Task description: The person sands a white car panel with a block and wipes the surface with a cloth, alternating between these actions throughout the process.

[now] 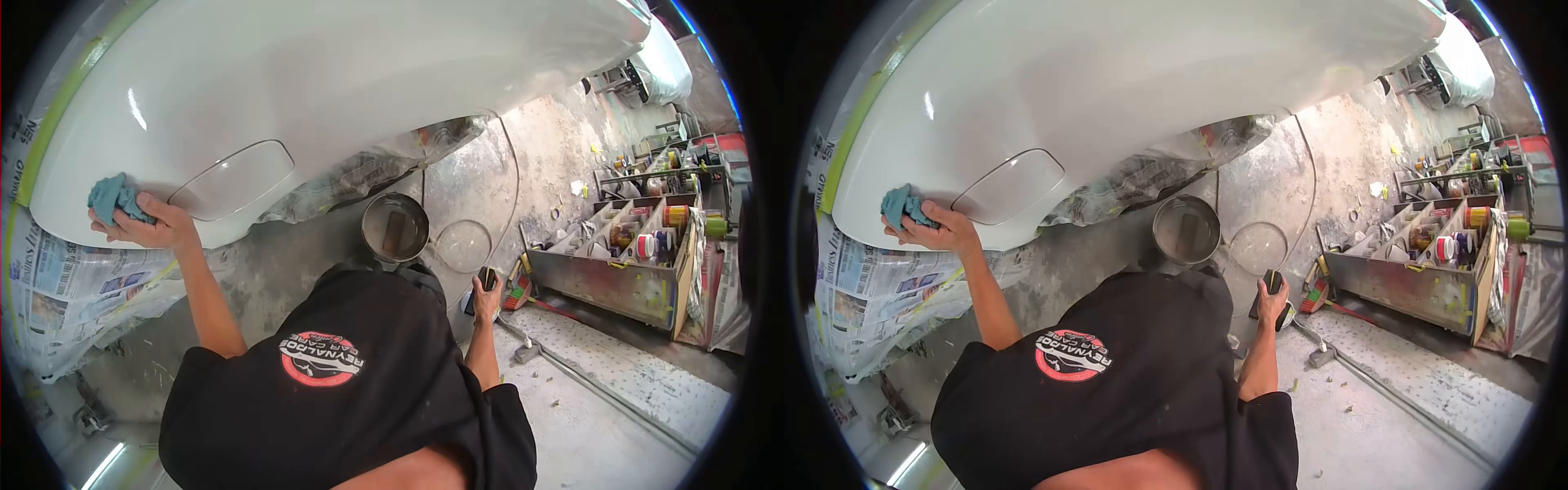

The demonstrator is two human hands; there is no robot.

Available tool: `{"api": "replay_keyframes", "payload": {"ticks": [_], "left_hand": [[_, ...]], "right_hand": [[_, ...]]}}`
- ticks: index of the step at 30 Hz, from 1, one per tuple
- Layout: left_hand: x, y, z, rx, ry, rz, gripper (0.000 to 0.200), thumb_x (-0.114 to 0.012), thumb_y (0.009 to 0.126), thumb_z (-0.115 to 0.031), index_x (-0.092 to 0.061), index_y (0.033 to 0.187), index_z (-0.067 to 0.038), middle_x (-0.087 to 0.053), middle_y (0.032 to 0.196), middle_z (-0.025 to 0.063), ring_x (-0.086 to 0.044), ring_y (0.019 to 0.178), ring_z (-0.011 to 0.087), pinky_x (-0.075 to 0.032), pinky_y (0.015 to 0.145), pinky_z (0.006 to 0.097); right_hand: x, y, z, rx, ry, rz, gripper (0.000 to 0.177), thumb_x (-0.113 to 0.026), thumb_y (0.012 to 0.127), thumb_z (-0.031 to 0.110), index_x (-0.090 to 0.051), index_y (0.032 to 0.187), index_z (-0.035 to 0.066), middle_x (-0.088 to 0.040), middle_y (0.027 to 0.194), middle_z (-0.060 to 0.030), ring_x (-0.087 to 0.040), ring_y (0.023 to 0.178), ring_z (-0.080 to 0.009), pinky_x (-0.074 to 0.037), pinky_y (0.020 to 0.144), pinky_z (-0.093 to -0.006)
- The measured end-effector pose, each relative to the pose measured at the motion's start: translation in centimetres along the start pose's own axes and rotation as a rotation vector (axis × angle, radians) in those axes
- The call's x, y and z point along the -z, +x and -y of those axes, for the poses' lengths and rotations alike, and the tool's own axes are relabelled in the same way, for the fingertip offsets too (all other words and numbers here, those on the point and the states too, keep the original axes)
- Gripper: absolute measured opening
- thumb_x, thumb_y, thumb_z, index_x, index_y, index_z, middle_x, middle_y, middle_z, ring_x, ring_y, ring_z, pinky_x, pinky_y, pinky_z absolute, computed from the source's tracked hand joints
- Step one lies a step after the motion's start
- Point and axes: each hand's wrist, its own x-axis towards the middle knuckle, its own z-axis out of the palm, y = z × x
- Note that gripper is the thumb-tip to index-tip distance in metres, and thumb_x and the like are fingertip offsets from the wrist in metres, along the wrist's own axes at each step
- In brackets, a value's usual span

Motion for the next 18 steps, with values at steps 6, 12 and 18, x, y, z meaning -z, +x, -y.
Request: {"api": "replay_keyframes", "payload": {"ticks": [6, 12, 18], "left_hand": [[-2.2, -2.9, -3.0, 0.125, 0.009, -0.046, 0.063, -0.048, 0.106, -0.034, -0.039, 0.146, 0.014, -0.028, 0.158, 0.0349, -0.020, 0.149, 0.0550, -0.016, 0.115, 0.0683], [-4.7, -8.9, -10.1, 0.057, 0.038, 0.097, 0.063, -0.048, 0.107, -0.033, -0.020, 0.162, -0.018, -0.018, 0.163, 0.0309, -0.014, 0.150, 0.0556, -0.006, 0.117, 0.0703], [-9.4, -11.6, -22.8, 0.119, -0.056, 0.170, 0.069, -0.051, 0.104, -0.031, -0.016, 0.162, -0.017, -0.010, 0.165, 0.0332, -0.006, 0.150, 0.0586, 0.003, 0.114, 0.0729]], "right_hand": [[-0.6, 0.6, -2.5, -0.150, -0.136, 0.080, 0.077, -0.083, 0.076, 0.041, -0.052, 0.137, 0.007, -0.064, 0.127, -0.0242, -0.062, 0.119, -0.0403, -0.047, 0.104, -0.0450], [2.2, 3.9, -6.3, -0.162, -0.198, 0.192, 0.076, -0.084, 0.078, 0.036, -0.051, 0.138, 0.001, -0.063, 0.128, -0.0219, -0.061, 0.120, -0.0356, -0.046, 0.104, -0.0417], [5.6, 11.8, -7.7, -0.137, -0.132, 0.193, 0.074, -0.081, 0.085, 0.034, -0.048, 0.139, -0.004, -0.057, 0.133, -0.0206, -0.058, 0.121, -0.0320, -0.045, 0.105, -0.0405]]}}
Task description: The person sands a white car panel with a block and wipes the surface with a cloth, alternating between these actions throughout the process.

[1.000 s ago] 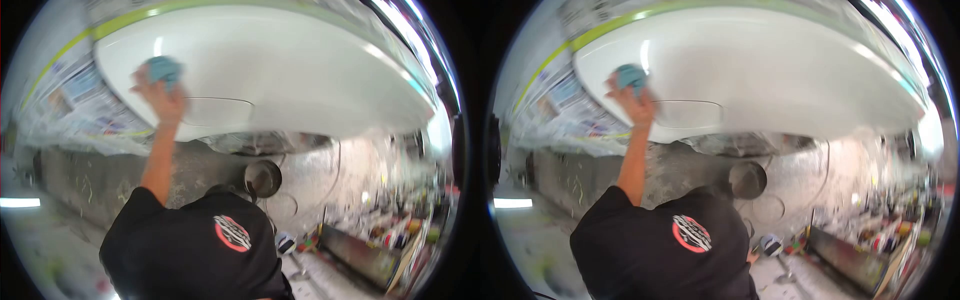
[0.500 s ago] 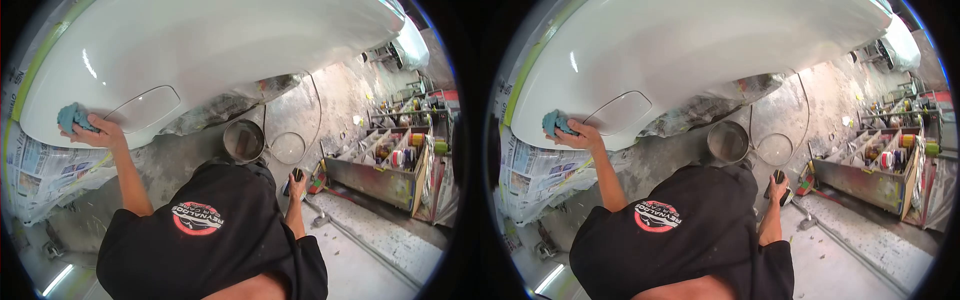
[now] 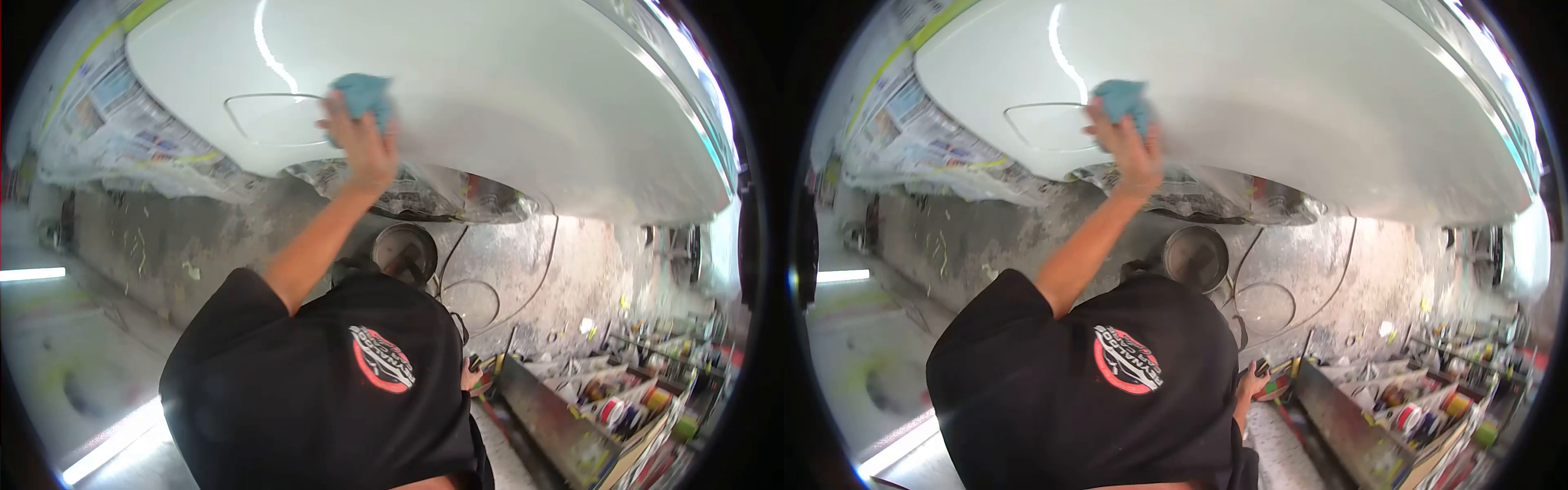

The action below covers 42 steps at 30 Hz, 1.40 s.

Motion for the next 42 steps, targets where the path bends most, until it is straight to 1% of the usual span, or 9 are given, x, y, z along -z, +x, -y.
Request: {"api": "replay_keyframes", "payload": {"ticks": [3, 7, 12, 17, 19, 21, 30, 37, 42], "left_hand": [[-3.8, -1.9, -4.8, -0.086, -0.066, 0.005, 0.078, -0.061, 0.095, -0.030, -0.022, 0.162, -0.019, -0.016, 0.164, 0.0327, -0.015, 0.147, 0.0613, -0.008, 0.110, 0.0799], [-7.2, -3.1, -12.5, -0.180, -0.049, 0.297, 0.038, -0.059, 0.094, -0.023, -0.061, 0.128, -0.006, -0.029, 0.163, 0.0235, -0.030, 0.146, 0.0502, -0.030, 0.102, 0.0768], [-8.8, -3.2, -16.6, -0.399, -0.082, 0.267, 0.036, -0.058, 0.094, -0.019, -0.062, 0.127, -0.006, -0.028, 0.166, 0.0133, -0.029, 0.150, 0.0375, -0.028, 0.112, 0.0691], [-2.4, 0.4, -11.2, 0.013, 0.141, 0.758, 0.045, -0.059, 0.092, -0.023, -0.057, 0.135, -0.010, -0.025, 0.164, 0.0219, -0.021, 0.152, 0.0472, -0.018, 0.116, 0.0714], [-3.6, -2.7, -3.2, -0.033, 0.028, 0.036, 0.051, -0.059, 0.093, -0.027, -0.052, 0.141, -0.011, -0.023, 0.163, 0.0285, -0.016, 0.151, 0.0530, -0.012, 0.117, 0.0717], [-0.6, -0.7, 2.5, -0.034, 0.053, -0.187, 0.056, -0.056, 0.097, -0.031, -0.044, 0.147, -0.008, -0.022, 0.162, 0.0317, -0.016, 0.150, 0.0554, -0.008, 0.116, 0.0729], [11.2, 7.6, 20.4, 0.757, -0.013, -0.376, 0.068, -0.044, 0.105, -0.031, -0.023, 0.153, 0.013, -0.020, 0.159, 0.0397, -0.016, 0.150, 0.0539, -0.010, 0.123, 0.0576], [8.0, 0.3, 12.5, 0.645, 0.093, -0.137, 0.063, -0.048, 0.103, -0.015, -0.023, 0.155, 0.009, -0.031, 0.156, 0.0336, -0.029, 0.144, 0.0514, -0.022, 0.120, 0.0535], [13.0, -0.3, 5.8, 0.781, 0.014, 0.183, 0.080, -0.057, 0.095, -0.016, -0.013, 0.161, -0.002, -0.063, 0.099, 0.0248, -0.061, 0.090, 0.0443, -0.047, 0.085, 0.0525]], "right_hand": [[2.4, 2.3, 1.5, 0.018, 0.016, 0.040, 0.072, -0.077, 0.089, 0.033, -0.045, 0.141, -0.004, -0.056, 0.135, -0.0212, -0.057, 0.121, -0.0309, -0.044, 0.104, -0.0399], [3.2, 7.3, -0.4, 0.102, 0.034, 0.086, 0.075, -0.077, 0.088, 0.038, -0.046, 0.140, -0.006, -0.055, 0.135, -0.0231, -0.058, 0.121, -0.0315, -0.045, 0.104, -0.0407], [2.5, 14.1, -4.5, 0.260, -0.066, 0.226, 0.080, -0.079, 0.085, 0.044, -0.048, 0.138, -0.009, -0.059, 0.128, -0.0264, -0.060, 0.117, -0.0340, -0.046, 0.102, -0.0436], [3.6, 15.0, -3.0, 0.311, -0.122, 0.301, 0.082, -0.080, 0.084, 0.044, -0.048, 0.137, -0.010, -0.060, 0.129, -0.0276, -0.061, 0.116, -0.0351, -0.047, 0.101, -0.0440], [4.2, 15.0, -2.7, 0.320, -0.145, 0.318, 0.082, -0.081, 0.083, 0.043, -0.048, 0.137, -0.010, -0.059, 0.129, -0.0279, -0.061, 0.116, -0.0354, -0.047, 0.101, -0.0439], [3.9, 14.3, -2.2, 0.314, -0.119, 0.275, 0.082, -0.081, 0.082, 0.043, -0.048, 0.137, -0.010, -0.059, 0.129, -0.0280, -0.061, 0.116, -0.0354, -0.047, 0.100, -0.0437], [4.0, 19.2, -6.5, 0.322, -0.270, 0.160, 0.082, -0.082, 0.079, 0.048, -0.053, 0.133, -0.007, -0.061, 0.127, -0.0269, -0.061, 0.117, -0.0361, -0.047, 0.101, -0.0435], [5.4, 17.9, 0.6, 0.289, -0.165, 0.256, 0.083, -0.083, 0.079, 0.049, -0.054, 0.131, -0.009, -0.062, 0.126, -0.0269, -0.062, 0.115, -0.0365, -0.048, 0.101, -0.0441], [5.8, 17.5, 3.5, 0.321, -0.100, 0.287, 0.082, -0.083, 0.079, 0.047, -0.054, 0.131, -0.009, -0.062, 0.125, -0.0268, -0.062, 0.115, -0.0365, -0.048, 0.101, -0.0441]]}}
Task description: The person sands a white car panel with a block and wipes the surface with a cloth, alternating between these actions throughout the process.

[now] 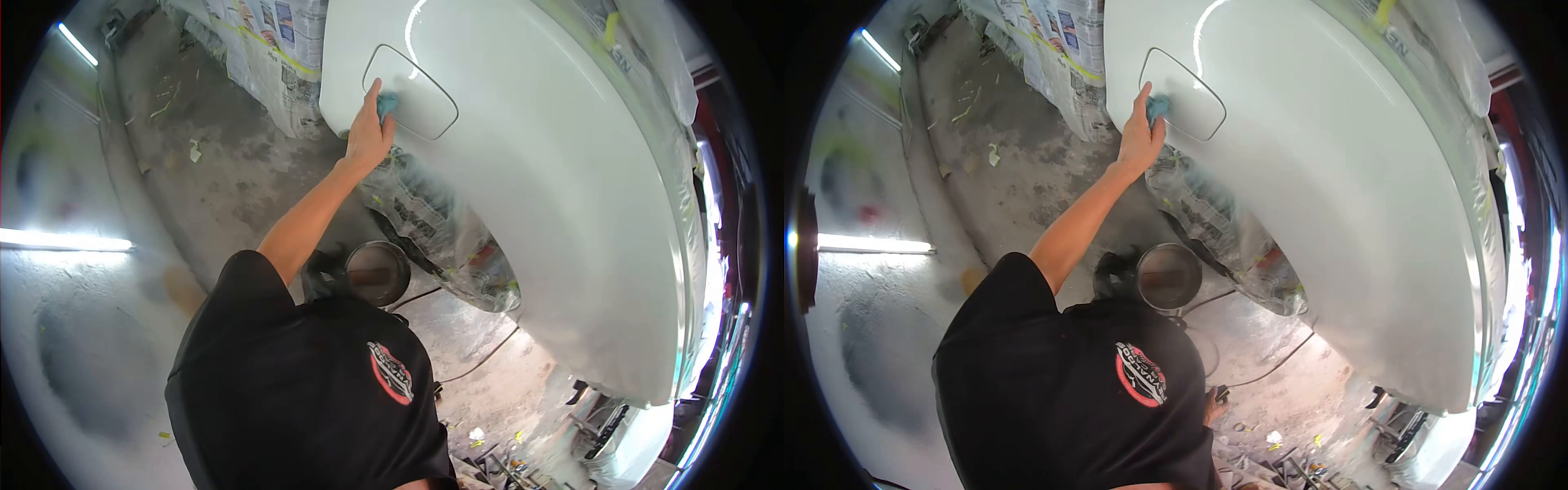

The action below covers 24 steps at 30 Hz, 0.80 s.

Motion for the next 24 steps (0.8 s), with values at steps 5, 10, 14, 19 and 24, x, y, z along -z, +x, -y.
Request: {"api": "replay_keyframes", "payload": {"ticks": [5, 10, 14, 19, 24], "left_hand": [[1.9, 1.3, -2.7, 0.081, 0.058, 0.294, 0.109, -0.067, 0.085, -0.024, 0.009, 0.161, -0.008, -0.063, 0.069, 0.0164, -0.063, 0.064, 0.0407, -0.050, 0.067, 0.0502], [1.4, 2.8, -4.9, 0.110, 0.195, 0.396, 0.117, -0.069, 0.084, -0.025, 0.020, 0.160, -0.011, -0.066, 0.073, 0.0195, -0.065, 0.069, 0.0398, -0.052, 0.071, 0.0483], [0.6, 1.6, -7.0, 0.075, 0.231, 0.430, 0.118, -0.069, 0.084, -0.025, 0.021, 0.158, -0.010, -0.068, 0.078, 0.0221, -0.067, 0.076, 0.0434, -0.054, 0.075, 0.0507], [-0.4, -0.7, -10.2, 0.023, 0.227, 0.538, 0.116, -0.068, 0.087, -0.024, 0.023, 0.157, -0.008, -0.070, 0.083, 0.0243, -0.069, 0.077, 0.0445, -0.056, 0.076, 0.0520], [-2.8, -3.1, -9.7, -0.079, 0.156, 0.467, 0.114, -0.066, 0.085, -0.019, 0.020, 0.158, -0.007, -0.063, 0.067, 0.0214, -0.063, 0.064, 0.0447, -0.050, 0.066, 0.0529]], "right_hand": [[0.7, 0.0, 1.0, 0.034, 0.031, 0.003, 0.081, -0.083, 0.079, 0.046, -0.053, 0.132, -0.009, -0.062, 0.125, -0.0267, -0.062, 0.115, -0.0365, -0.048, 0.101, -0.0440], [1.0, -0.6, 0.9, 0.037, 0.042, -0.005, 0.081, -0.083, 0.079, 0.044, -0.053, 0.132, -0.009, -0.062, 0.125, -0.0266, -0.062, 0.114, -0.0366, -0.048, 0.101, -0.0440], [1.0, -1.2, 0.7, 0.031, 0.055, -0.012, 0.080, -0.083, 0.079, 0.043, -0.053, 0.132, -0.009, -0.062, 0.124, -0.0265, -0.062, 0.114, -0.0366, -0.048, 0.101, -0.0440], [0.9, -2.0, -0.2, 0.021, 0.082, -0.022, 0.079, -0.083, 0.080, 0.042, -0.053, 0.132, -0.009, -0.062, 0.124, -0.0264, -0.062, 0.114, -0.0366, -0.048, 0.101, -0.0440], [0.4, -3.0, -1.3, 0.004, 0.127, -0.040, 0.078, -0.083, 0.080, 0.040, -0.052, 0.132, -0.010, -0.062, 0.124, -0.0263, -0.062, 0.114, -0.0367, -0.048, 0.101, -0.0440]]}}
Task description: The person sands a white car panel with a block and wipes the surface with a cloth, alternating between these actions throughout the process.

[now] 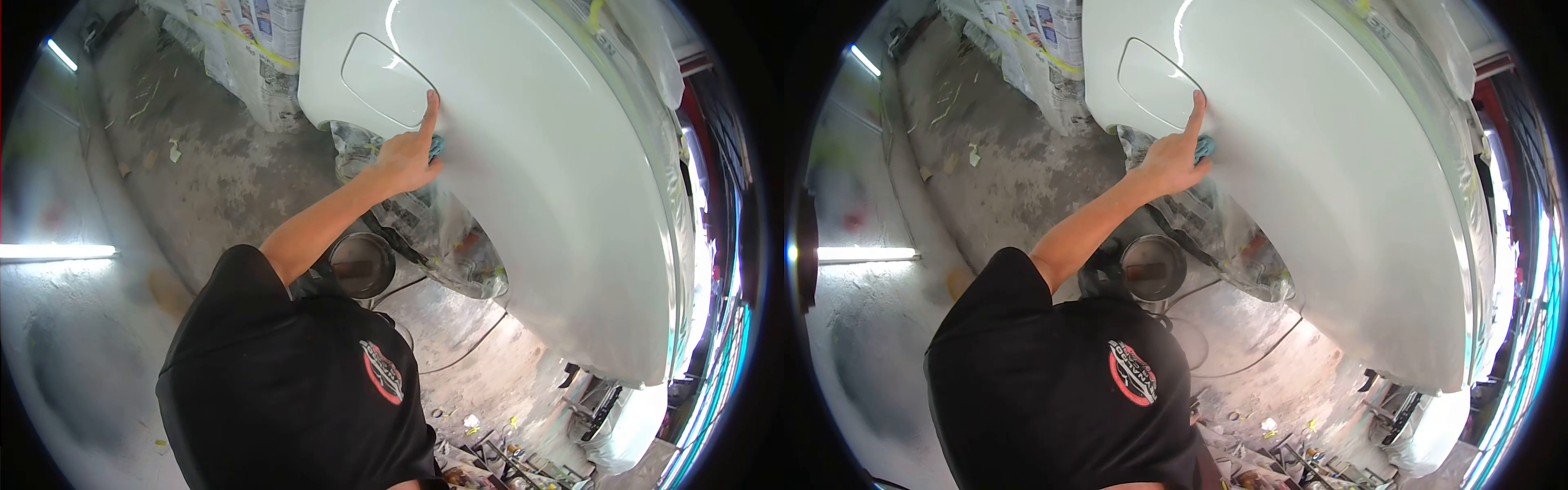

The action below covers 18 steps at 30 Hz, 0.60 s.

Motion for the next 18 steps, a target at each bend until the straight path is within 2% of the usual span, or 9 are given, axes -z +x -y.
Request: {"api": "replay_keyframes", "payload": {"ticks": [1, 4, 7, 10, 12, 14, 15, 16, 18], "left_hand": [[-0.6, -0.4, 0.1, -0.040, 0.008, -0.011, 0.114, -0.066, 0.085, -0.018, 0.021, 0.158, -0.007, -0.062, 0.066, 0.0213, -0.063, 0.063, 0.0448, -0.050, 0.066, 0.0529], [-2.4, -2.6, -0.4, -0.017, -0.112, 0.090, 0.103, -0.064, 0.086, -0.019, 0.005, 0.160, -0.002, -0.066, 0.077, 0.0264, -0.065, 0.073, 0.0464, -0.052, 0.072, 0.0516], [-7.0, -5.2, 1.4, -0.044, -0.259, 0.068, 0.076, -0.066, 0.088, -0.021, -0.034, 0.153, 0.001, -0.068, 0.095, 0.0302, -0.067, 0.088, 0.0469, -0.053, 0.080, 0.0486], [-8.5, -7.5, 1.6, -0.058, -0.251, 0.146, 0.052, -0.067, 0.088, -0.030, -0.061, 0.128, 0.003, -0.071, 0.099, 0.0254, -0.068, 0.092, 0.0443, -0.053, 0.082, 0.0484], [-10.2, -8.5, 2.5, -0.006, -0.180, 0.130, 0.046, -0.069, 0.089, -0.038, -0.069, 0.114, 0.001, -0.073, 0.102, 0.0218, -0.069, 0.097, 0.0387, -0.053, 0.085, 0.0448], [-9.2, -7.9, 1.7, 0.132, -0.384, 0.378, 0.047, -0.070, 0.091, -0.041, -0.069, 0.115, -0.001, -0.074, 0.103, 0.0184, -0.070, 0.096, 0.0320, -0.053, 0.086, 0.0413], [-8.6, -7.4, 0.8, 0.102, -0.359, 0.387, 0.049, -0.071, 0.091, -0.042, -0.068, 0.116, 0.000, -0.074, 0.103, 0.0167, -0.070, 0.094, 0.0296, -0.053, 0.086, 0.0397], [-8.0, -7.2, 0.0, 0.081, -0.331, 0.381, 0.050, -0.072, 0.092, -0.042, -0.067, 0.118, 0.000, -0.074, 0.102, 0.0150, -0.070, 0.092, 0.0272, -0.053, 0.086, 0.0382], [-7.4, -6.4, -1.1, 0.109, -0.341, 0.338, 0.050, -0.072, 0.092, -0.041, -0.067, 0.120, 0.000, -0.074, 0.101, 0.0132, -0.069, 0.088, 0.0240, -0.053, 0.085, 0.0369]], "right_hand": [[-0.2, -0.4, -0.4, -0.005, 0.009, -0.002, 0.078, -0.083, 0.080, 0.040, -0.052, 0.132, -0.010, -0.062, 0.124, -0.0263, -0.062, 0.114, -0.0367, -0.048, 0.101, -0.0440], [-0.5, -1.1, -1.3, -0.005, 0.053, -0.019, 0.078, -0.083, 0.080, 0.039, -0.052, 0.132, -0.010, -0.062, 0.123, -0.0262, -0.062, 0.114, -0.0367, -0.048, 0.101, -0.0439], [-0.7, -1.5, -2.6, 0.018, 0.110, -0.034, 0.077, -0.083, 0.080, 0.038, -0.052, 0.132, -0.010, -0.062, 0.123, -0.0261, -0.062, 0.114, -0.0367, -0.048, 0.101, -0.0439], [-1.0, -1.4, -4.2, 0.111, 0.153, -0.036, 0.077, -0.083, 0.080, 0.037, -0.052, 0.133, -0.010, -0.062, 0.123, -0.0261, -0.061, 0.114, -0.0367, -0.048, 0.101, -0.0439], [-0.8, -1.9, -2.7, 0.178, -0.241, -0.059, 0.068, -0.079, 0.083, 0.024, -0.050, 0.133, -0.011, -0.061, 0.123, -0.0235, -0.059, 0.113, -0.0331, -0.045, 0.102, -0.0408], [-1.5, -3.8, 1.7, 0.062, 0.035, -0.115, 0.068, -0.080, 0.084, 0.035, -0.055, 0.131, -0.008, -0.062, 0.127, -0.0232, -0.058, 0.119, -0.0327, -0.045, 0.103, -0.0394], [-1.9, -2.7, 1.3, 0.118, -0.065, -0.160, 0.070, -0.080, 0.085, 0.037, -0.054, 0.133, -0.007, -0.061, 0.129, -0.0242, -0.057, 0.120, -0.0332, -0.045, 0.104, -0.0397], [-2.3, -2.5, 2.9, 0.037, -0.068, -0.163, 0.072, -0.079, 0.085, 0.039, -0.053, 0.135, -0.006, -0.059, 0.131, -0.0246, -0.056, 0.122, -0.0340, -0.044, 0.105, -0.0408], [-3.1, -1.9, 5.8, 0.107, -0.024, -0.121, 0.068, -0.076, 0.087, 0.038, -0.053, 0.137, -0.002, -0.057, 0.133, -0.0252, -0.054, 0.127, -0.0348, -0.041, 0.107, -0.0419]]}}
